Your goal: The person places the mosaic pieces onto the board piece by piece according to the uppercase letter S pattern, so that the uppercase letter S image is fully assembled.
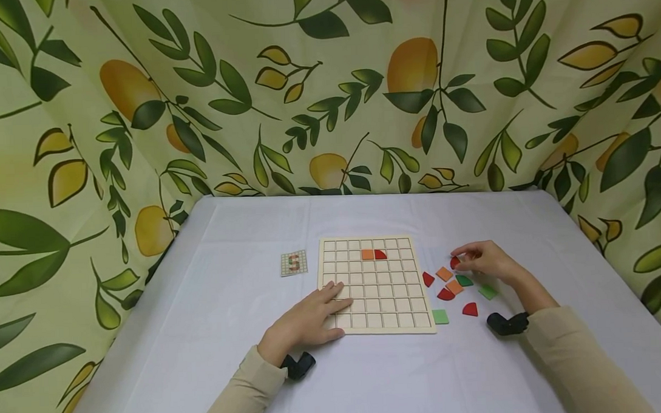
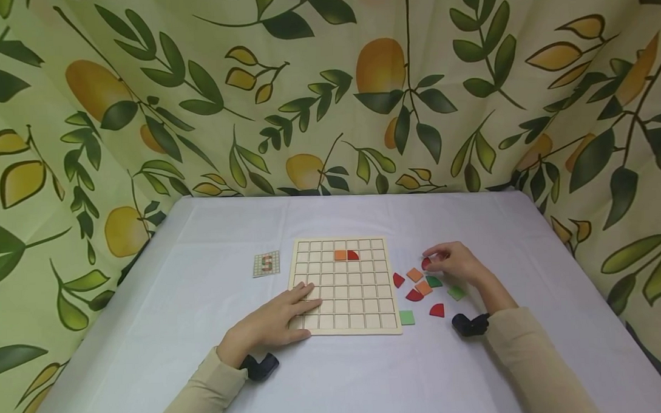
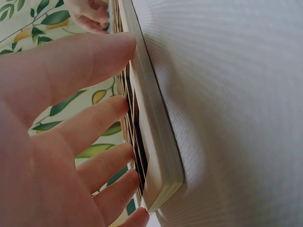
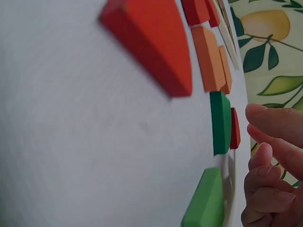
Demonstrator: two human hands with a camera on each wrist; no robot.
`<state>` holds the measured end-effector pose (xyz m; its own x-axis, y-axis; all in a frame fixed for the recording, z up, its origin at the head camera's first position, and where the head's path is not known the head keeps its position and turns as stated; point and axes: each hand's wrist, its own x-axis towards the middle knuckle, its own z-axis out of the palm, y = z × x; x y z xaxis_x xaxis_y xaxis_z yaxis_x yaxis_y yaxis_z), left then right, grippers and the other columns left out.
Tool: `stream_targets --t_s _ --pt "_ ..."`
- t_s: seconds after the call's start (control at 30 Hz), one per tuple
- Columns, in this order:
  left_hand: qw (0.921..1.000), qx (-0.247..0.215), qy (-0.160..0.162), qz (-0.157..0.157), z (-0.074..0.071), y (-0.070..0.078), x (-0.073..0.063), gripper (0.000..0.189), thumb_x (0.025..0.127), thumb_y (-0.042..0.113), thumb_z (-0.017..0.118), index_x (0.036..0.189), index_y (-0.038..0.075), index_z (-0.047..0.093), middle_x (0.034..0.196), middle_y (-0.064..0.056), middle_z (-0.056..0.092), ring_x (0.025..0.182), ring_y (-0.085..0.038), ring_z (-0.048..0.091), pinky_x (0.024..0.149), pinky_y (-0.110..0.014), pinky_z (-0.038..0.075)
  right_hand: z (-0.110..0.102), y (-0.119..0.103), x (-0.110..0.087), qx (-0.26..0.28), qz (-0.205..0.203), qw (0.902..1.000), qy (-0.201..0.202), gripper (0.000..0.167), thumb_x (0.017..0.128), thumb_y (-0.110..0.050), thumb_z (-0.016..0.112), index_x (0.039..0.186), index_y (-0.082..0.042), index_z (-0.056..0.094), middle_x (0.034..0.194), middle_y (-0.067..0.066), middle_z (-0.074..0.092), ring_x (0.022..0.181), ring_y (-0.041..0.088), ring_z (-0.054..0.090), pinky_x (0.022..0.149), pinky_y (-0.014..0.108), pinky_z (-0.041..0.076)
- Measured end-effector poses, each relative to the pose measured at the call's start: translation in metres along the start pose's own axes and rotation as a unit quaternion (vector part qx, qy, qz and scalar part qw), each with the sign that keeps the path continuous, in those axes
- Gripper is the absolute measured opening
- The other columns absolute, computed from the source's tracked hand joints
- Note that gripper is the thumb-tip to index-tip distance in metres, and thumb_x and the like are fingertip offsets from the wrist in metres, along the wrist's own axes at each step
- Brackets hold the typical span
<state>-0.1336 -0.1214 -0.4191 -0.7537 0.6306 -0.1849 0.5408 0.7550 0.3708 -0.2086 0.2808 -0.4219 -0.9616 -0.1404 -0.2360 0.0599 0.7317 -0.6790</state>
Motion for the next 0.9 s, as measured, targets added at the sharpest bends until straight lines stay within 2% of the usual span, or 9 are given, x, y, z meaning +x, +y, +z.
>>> stream_targets --t_s 0.6,0.9 --pt "0.9999 0.010 0.000 0.007 0.0007 -0.0006 0.0003 0.059 0.091 0.035 0.063 0.145 0.019 0.045 0.160 -0.010 0.029 0.151 -0.030 0.024 0.122 -0.048 0.028 0.0016 0.0096 0.0056 0.009 0.021 0.9997 0.000 0.043 0.085 -0.010 0.068 0.124 0.007 0.060 0.074 0.002 0.051 0.077 0.018 0.047 0.058 0.019 0.040" --pt "1.0000 0.008 -0.002 0.003 0.0015 -0.0009 0.0007 0.059 0.091 0.035 0.063 0.145 0.019 0.045 0.160 -0.010 0.029 0.151 -0.030 0.024 0.123 -0.048 0.028 0.0014 0.0107 0.0057 0.004 0.018 0.9998 0.003 0.041 0.084 -0.010 0.069 0.120 0.008 0.061 0.072 0.001 0.049 0.076 0.017 0.046 0.056 0.020 0.039"
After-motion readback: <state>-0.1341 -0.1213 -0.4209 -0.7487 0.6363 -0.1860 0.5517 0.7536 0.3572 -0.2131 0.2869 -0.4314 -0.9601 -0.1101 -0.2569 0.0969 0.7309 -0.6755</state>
